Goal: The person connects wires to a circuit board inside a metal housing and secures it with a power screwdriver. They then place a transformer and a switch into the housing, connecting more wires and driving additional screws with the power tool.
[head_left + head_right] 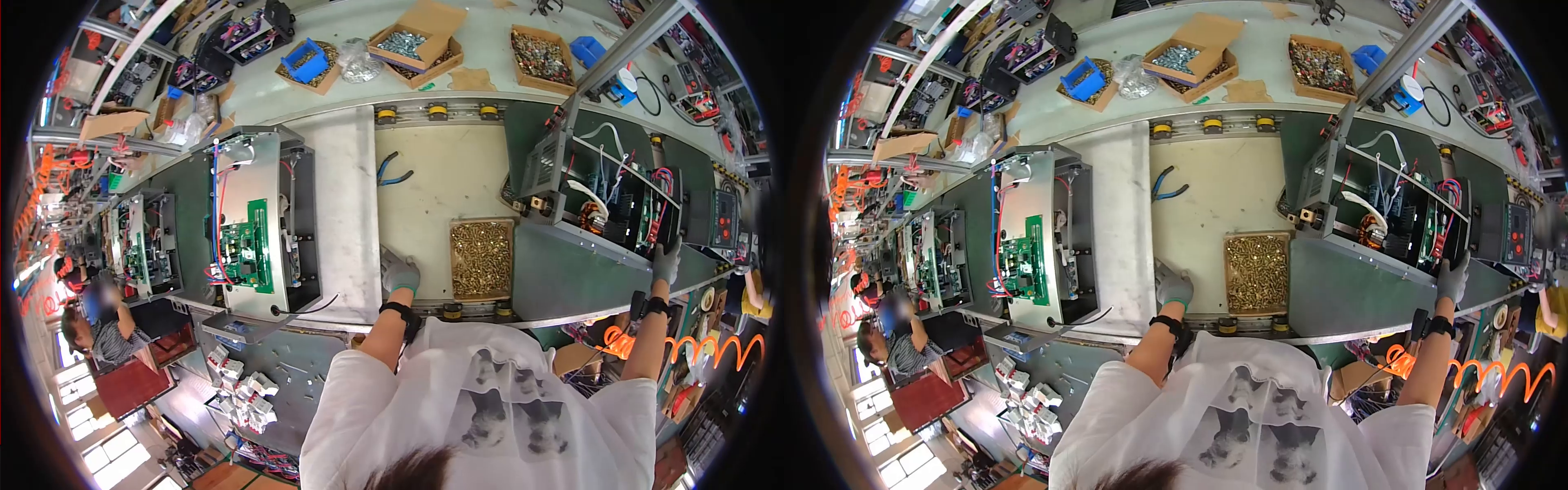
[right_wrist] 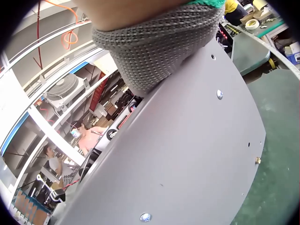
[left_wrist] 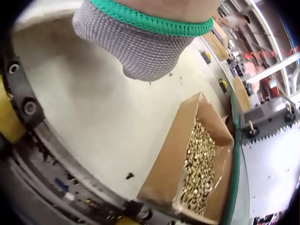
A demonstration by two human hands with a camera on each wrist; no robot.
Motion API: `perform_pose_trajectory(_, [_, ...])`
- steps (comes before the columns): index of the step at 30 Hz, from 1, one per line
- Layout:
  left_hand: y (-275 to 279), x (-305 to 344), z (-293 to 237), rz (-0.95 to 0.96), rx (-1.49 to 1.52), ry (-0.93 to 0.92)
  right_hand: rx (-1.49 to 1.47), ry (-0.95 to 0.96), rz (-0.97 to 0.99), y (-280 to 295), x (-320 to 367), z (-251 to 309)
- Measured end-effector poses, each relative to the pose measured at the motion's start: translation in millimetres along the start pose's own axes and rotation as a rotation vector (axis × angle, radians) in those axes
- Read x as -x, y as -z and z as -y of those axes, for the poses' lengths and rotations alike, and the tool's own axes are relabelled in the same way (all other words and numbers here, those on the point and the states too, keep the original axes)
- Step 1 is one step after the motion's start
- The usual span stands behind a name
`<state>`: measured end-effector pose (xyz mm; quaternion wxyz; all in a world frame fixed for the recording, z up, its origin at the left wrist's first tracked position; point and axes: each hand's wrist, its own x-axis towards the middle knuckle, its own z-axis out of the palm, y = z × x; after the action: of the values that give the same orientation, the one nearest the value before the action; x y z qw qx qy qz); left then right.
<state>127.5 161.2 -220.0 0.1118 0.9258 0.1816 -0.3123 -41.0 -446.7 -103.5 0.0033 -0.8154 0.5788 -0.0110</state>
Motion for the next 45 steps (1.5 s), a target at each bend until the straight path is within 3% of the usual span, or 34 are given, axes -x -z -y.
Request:
perform_pose_trajectory(2, [8.3, 4.7, -18.9, -0.088, -0.018, 0.051, 0.011, -0.024, -0.01, -9.5, -5.7, -5.6])
perform_pose_trajectory(3, [0.8, 5.9, -22.7, -0.222, -0.213, -0.128, -0.004, -0.019, -0.021, -10.8, -4.5, -7.0])
perform_pose_trajectory(4, [1.7, 11.8, -30.2, -0.212, -0.212, -0.139, -0.021, -0.014, -0.032, -10.0, -2.9, -5.6])
perform_pose_trajectory(6, [4.6, 21.5, -43.5, 0.334, -0.239, -0.943, -0.004, -0.026, -0.034, -6.6, 3.4, 0.2])
perform_pose_trajectory(7, [-7.7, 25.0, -45.9, 0.341, -0.242, -0.96, 0.001, -0.032, -0.024, -3.7, 6.6, 3.6])
perform_pose_trajectory(9, [-39.0, 34.8, -48.0, 0.201, -0.413, -1.261, 0.01, -0.034, -0.019, 4.5, 18.4, 11.9])
perform_pose_trajectory(10, [-37.1, 40.6, -55.8, 0.205, -0.411, -1.28, 0.01, -0.021, -0.019, 5.9, 21.4, 14.3])
perform_pose_trajectory(13, [-29.5, 50.6, -74.6, 0.182, -0.564, -0.705, -0.023, 0.003, -0.024, 11.0, 38.4, 24.4])
perform_pose_trajectory(17, [-15.1, 26.4, -59.8, 0.196, -0.65, -0.457, -0.041, 0.036, -0.08, 20.7, 64.2, 45.8])
perform_pose_trajectory(22, [-21.6, 26.9, -32.8, 0.183, -0.491, -0.516, -0.038, -0.019, 0.021, 50.9, 95.5, 84.2])
perform_pose_trajectory(24, [-29.2, 27.0, -23.1, 0.178, -0.474, -0.557, -0.078, 0.003, -0.112, 39.6, 102.8, 84.4])
perform_pose_trajectory(26, [-35.5, 25.0, -14.0, 0.188, -0.455, -0.585, -0.058, 0.291, -0.46, 51.6, 128.6, 101.8])
perform_pose_trajectory(27, [-38.0, 20.8, -7.8, 0.179, -0.455, -0.602, -0.126, 0.424, -0.453, 63.1, 143.5, 115.3])
perform_pose_trajectory(28, [-38.9, 13.5, 0.8, 0.185, -0.376, -0.634, -0.346, 0.674, -0.406, 69.9, 154.7, 122.4])
perform_pose_trajectory(29, [-38.6, 9.3, 5.2, 0.194, -0.3, -0.664, -0.287, 0.735, -0.119, 58.9, 170.4, 126.4])
perform_pose_trajectory(30, [-36.0, 10.2, 4.6, 0.192, -0.305, -0.679, -0.463, 0.909, 0.055, 47.4, 186.9, 133.5])
perform_pose_trajectory(31, [-31.9, 11.7, 4.3, 0.182, -0.197, -0.667, -0.232, 1.009, 0.011, 69.0, 211.7, 149.4])
perform_pose_trajectory(35, [-38.3, 0.2, 13.2, 0.1, 0.023, -0.679, -0.24, 0.938, -0.017, 66.5, 225.6, 163.2])
perform_pose_trajectory(38, [-17.5, 12.9, 4.2, 0.125, 0.161, -0.612, -0.191, 0.972, 0.003, 62.0, 224.6, 168.0])
perform_pose_trajectory(42, [-28.6, -8.9, 18.9, 0.065, 0.225, -0.555, -0.266, 1.066, -0.041, 70.5, 237.2, 173.4])
perform_pose_trajectory(44, [-28.2, -11.6, 25.9, 0.418, 0.896, -0.295, -0.252, 1.075, 0.045, 77.7, 243.7, 172.6])
perform_pose_trajectory(45, [-22.4, -8.8, 25.9, 0.411, 0.89, -0.286, -0.279, 1.078, 0.106, 79.7, 243.6, 169.5])
